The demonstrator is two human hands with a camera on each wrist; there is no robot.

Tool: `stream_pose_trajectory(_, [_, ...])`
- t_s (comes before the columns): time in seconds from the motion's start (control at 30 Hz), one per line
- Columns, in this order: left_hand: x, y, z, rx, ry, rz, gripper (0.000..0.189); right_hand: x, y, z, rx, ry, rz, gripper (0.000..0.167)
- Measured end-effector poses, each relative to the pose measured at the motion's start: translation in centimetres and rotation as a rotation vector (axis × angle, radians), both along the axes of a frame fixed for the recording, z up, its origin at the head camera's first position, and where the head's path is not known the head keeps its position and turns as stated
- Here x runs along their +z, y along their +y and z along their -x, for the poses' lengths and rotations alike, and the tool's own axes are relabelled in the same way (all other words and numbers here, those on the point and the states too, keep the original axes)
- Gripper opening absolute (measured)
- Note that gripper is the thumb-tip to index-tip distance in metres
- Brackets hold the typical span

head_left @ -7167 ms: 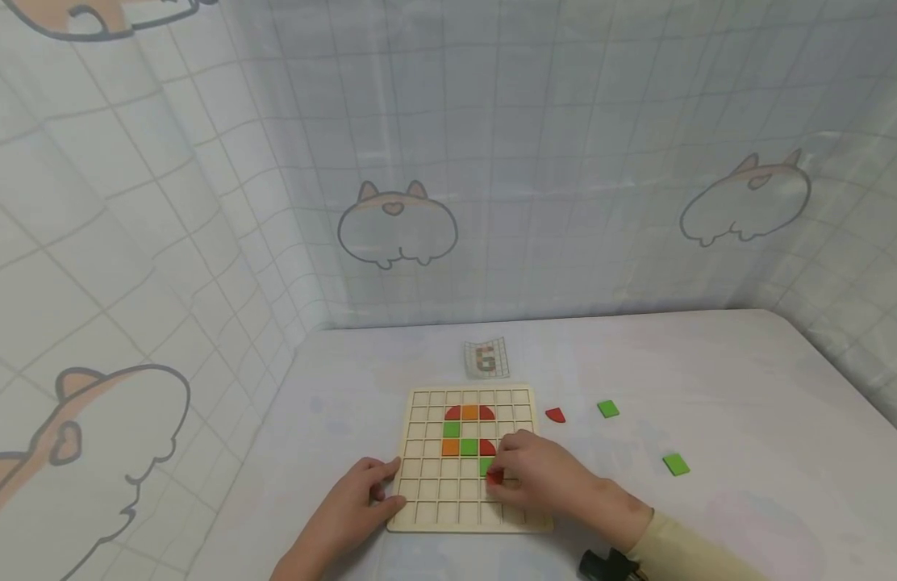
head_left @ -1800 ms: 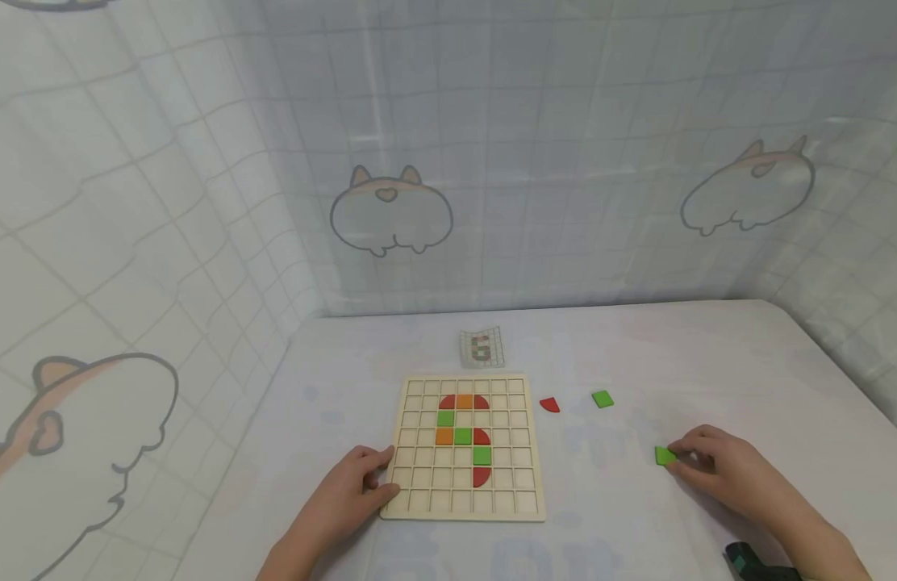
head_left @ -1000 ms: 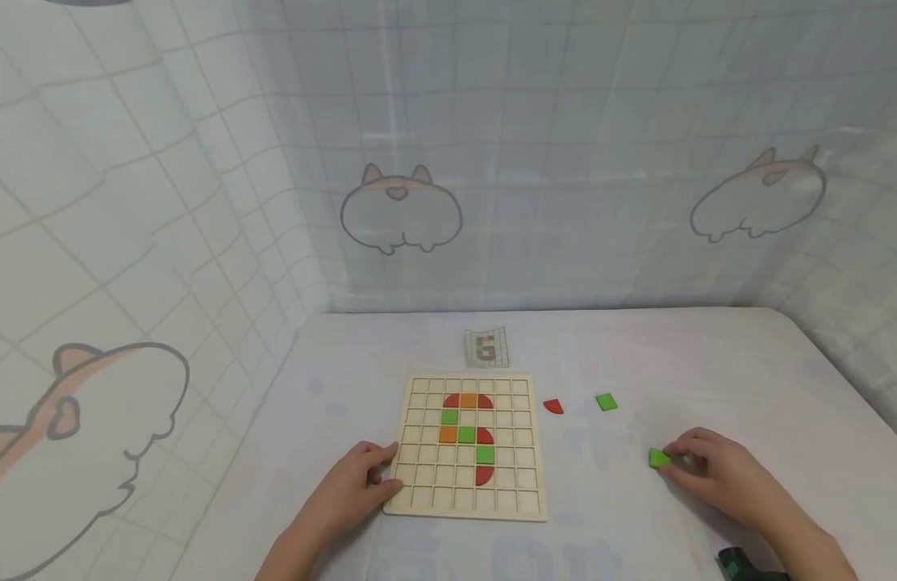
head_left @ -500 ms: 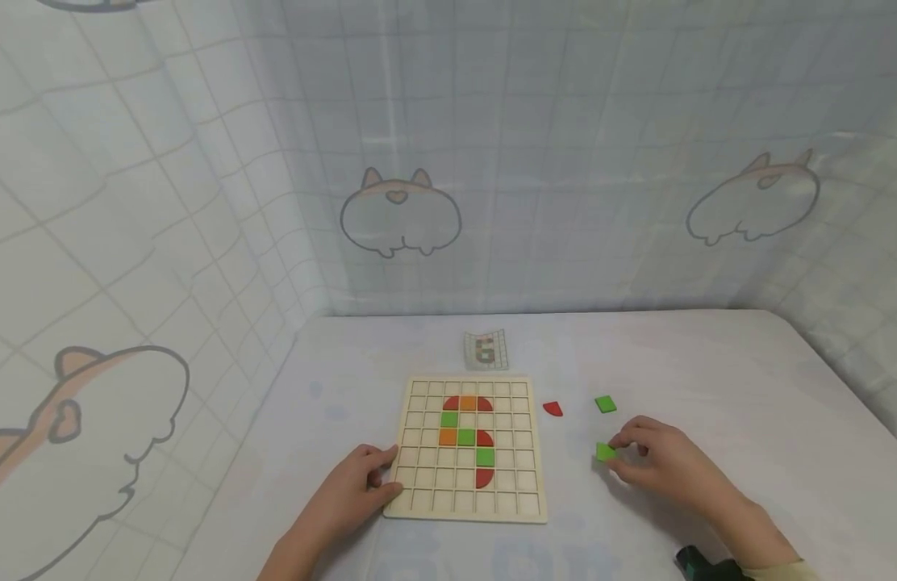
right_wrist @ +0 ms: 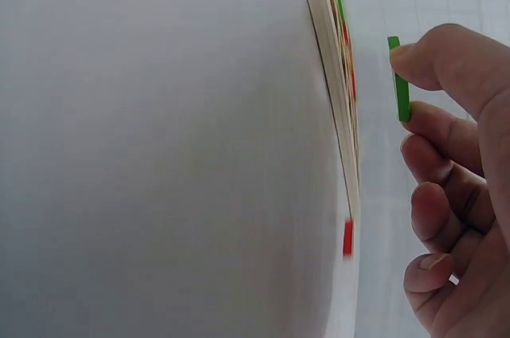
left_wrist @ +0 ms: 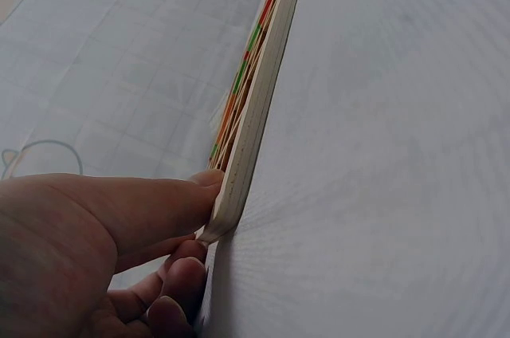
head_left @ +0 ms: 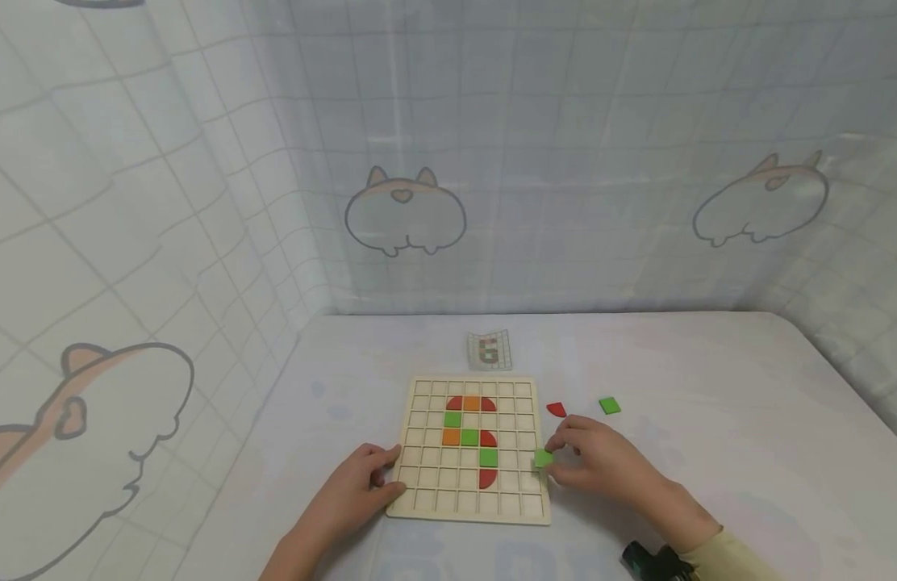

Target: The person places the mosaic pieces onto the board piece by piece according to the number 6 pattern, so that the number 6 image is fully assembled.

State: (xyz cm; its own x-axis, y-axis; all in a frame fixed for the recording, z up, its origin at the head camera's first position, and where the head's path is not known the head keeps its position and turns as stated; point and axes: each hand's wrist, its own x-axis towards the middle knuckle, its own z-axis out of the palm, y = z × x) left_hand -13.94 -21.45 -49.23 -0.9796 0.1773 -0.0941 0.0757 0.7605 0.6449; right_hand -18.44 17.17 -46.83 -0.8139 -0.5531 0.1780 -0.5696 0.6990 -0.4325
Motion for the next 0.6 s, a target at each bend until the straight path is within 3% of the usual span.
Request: stream_pose_trajectory(0.6, [0.1,0.1,0.1,0.005,-0.023,-0.018,0.06,-0.2,-7.3,-0.2,0.092,-0.041,-0.031,0.019])
